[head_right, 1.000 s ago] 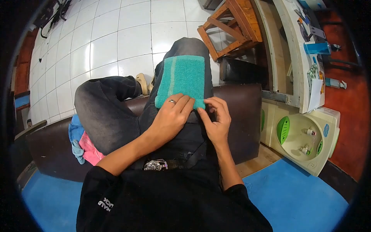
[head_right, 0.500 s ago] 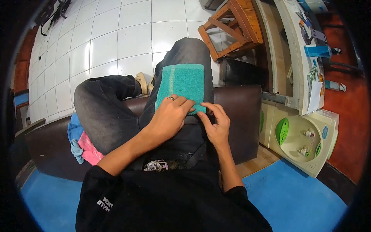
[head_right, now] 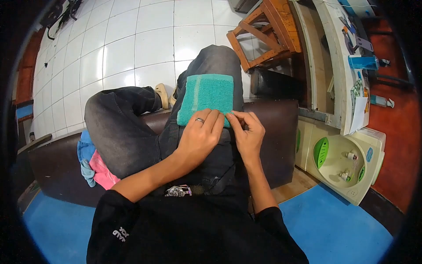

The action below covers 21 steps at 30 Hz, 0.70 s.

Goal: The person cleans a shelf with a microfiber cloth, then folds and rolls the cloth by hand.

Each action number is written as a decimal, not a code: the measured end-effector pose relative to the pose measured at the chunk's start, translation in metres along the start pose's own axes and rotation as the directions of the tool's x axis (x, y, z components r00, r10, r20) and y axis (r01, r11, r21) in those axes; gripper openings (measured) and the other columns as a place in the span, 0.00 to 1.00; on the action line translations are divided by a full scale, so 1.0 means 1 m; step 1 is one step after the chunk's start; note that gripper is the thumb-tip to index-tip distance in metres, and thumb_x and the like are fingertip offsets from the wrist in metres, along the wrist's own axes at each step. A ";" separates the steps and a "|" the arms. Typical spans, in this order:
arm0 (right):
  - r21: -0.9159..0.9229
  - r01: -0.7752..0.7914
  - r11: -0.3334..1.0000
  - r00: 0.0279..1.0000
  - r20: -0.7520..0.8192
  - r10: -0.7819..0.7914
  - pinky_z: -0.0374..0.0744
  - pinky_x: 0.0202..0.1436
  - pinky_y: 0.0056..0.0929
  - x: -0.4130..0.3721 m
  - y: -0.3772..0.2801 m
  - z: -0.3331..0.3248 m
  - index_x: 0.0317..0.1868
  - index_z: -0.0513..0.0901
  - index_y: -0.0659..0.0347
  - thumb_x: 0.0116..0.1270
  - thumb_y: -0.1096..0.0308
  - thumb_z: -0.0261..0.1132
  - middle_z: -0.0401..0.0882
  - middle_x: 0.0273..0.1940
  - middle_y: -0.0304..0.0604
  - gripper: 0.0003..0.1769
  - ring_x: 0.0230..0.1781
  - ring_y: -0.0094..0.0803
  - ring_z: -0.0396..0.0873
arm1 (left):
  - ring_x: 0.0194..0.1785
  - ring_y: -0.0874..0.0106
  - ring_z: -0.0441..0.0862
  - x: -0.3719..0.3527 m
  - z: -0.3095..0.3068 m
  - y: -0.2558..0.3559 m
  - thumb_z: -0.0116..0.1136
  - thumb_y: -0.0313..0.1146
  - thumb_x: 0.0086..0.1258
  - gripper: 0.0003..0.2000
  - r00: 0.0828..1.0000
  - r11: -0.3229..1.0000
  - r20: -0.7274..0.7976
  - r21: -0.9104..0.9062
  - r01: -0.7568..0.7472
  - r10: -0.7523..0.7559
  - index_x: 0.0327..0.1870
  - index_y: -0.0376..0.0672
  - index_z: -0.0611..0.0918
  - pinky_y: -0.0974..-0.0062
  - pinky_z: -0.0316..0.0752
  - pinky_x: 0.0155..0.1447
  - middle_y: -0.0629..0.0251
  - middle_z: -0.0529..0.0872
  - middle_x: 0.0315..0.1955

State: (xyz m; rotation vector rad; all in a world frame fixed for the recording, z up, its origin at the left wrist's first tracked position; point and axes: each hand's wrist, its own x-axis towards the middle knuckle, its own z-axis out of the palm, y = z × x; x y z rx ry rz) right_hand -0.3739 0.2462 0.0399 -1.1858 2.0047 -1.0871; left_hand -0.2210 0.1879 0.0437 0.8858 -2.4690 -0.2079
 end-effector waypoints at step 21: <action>-0.012 0.203 0.979 0.962 0.189 -0.197 0.75 0.45 0.23 -0.006 -0.011 -0.017 0.53 0.84 0.62 0.58 0.79 0.72 0.82 0.51 0.43 0.20 0.45 0.27 0.78 | 0.41 0.63 0.80 0.001 -0.001 -0.008 0.58 0.28 0.62 0.10 0.980 0.956 0.184 -0.267 0.120 -0.071 0.44 0.38 0.78 0.66 0.73 0.48 0.60 0.80 0.34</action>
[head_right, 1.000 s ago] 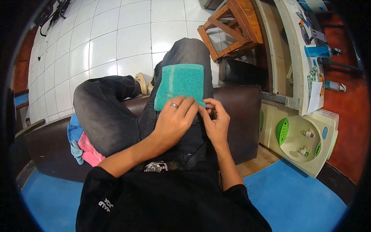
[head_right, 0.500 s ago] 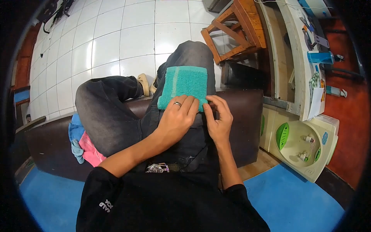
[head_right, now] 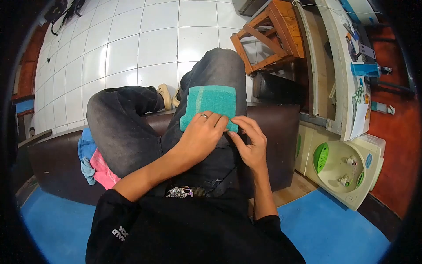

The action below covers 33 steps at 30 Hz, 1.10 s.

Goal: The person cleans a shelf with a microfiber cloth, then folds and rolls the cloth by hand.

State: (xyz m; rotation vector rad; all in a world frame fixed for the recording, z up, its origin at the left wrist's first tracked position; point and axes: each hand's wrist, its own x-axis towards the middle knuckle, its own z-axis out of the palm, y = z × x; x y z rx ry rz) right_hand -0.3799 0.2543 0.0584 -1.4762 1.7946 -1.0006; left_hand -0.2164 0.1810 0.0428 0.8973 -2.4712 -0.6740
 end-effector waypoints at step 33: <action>0.294 -0.118 0.948 0.990 -0.033 0.134 0.74 0.44 0.19 0.013 0.016 0.013 0.63 0.77 0.65 0.62 0.80 0.70 0.73 0.54 0.39 0.27 0.41 0.19 0.73 | 0.46 0.58 0.78 0.020 0.001 -0.011 0.59 0.23 0.59 0.10 0.993 1.000 -0.119 0.012 -0.016 0.017 0.41 0.34 0.77 0.64 0.72 0.54 0.55 0.80 0.38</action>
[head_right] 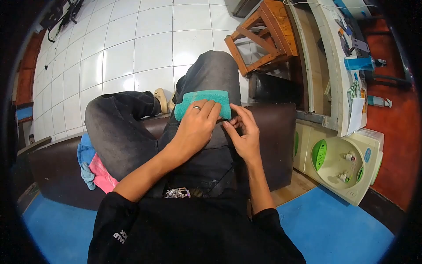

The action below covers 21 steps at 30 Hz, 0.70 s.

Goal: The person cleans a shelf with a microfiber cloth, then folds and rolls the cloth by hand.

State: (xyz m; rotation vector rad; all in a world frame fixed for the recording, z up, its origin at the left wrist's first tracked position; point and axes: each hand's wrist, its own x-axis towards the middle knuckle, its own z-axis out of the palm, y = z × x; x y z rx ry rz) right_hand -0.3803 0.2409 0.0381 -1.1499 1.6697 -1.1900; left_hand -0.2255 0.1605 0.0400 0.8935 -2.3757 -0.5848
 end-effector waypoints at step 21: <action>-0.267 -0.074 0.961 0.997 0.003 0.077 0.73 0.37 0.17 -0.002 -0.021 0.006 0.45 0.83 0.68 0.64 0.74 0.71 0.80 0.36 0.37 0.11 0.32 0.17 0.73 | 0.51 0.57 0.77 -0.015 -0.006 0.008 0.57 0.30 0.67 0.10 0.990 0.990 -0.010 0.034 0.140 -0.139 0.45 0.36 0.79 0.60 0.69 0.57 0.55 0.79 0.44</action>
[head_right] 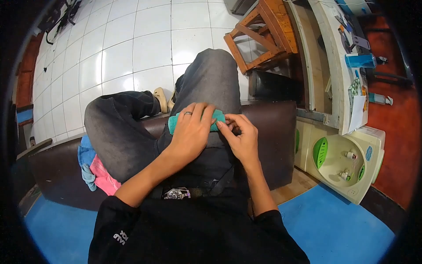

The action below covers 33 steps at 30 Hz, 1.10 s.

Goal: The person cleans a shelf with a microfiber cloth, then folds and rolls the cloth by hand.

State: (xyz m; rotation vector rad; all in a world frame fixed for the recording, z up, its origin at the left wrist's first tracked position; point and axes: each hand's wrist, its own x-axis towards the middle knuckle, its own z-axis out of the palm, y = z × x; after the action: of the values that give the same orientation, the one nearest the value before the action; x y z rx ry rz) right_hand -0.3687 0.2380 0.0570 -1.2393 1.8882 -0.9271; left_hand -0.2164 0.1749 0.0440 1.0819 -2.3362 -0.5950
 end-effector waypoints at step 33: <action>0.077 0.188 0.979 0.982 -0.001 -0.189 0.80 0.48 0.37 -0.005 -0.055 0.062 0.61 0.68 0.66 0.60 0.63 0.74 0.81 0.47 0.58 0.33 0.48 0.46 0.84 | 0.43 0.73 0.86 0.010 -0.053 -0.052 0.67 0.23 0.66 0.22 0.780 -0.305 0.460 -0.883 0.356 -0.424 0.60 0.33 0.73 0.77 0.82 0.49 0.58 0.87 0.43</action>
State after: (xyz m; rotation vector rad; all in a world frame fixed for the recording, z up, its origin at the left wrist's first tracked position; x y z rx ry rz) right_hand -0.2905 0.2152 0.0725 -1.3902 1.7350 -1.0835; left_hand -0.1612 0.1271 0.0581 0.8670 -0.5268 -2.1198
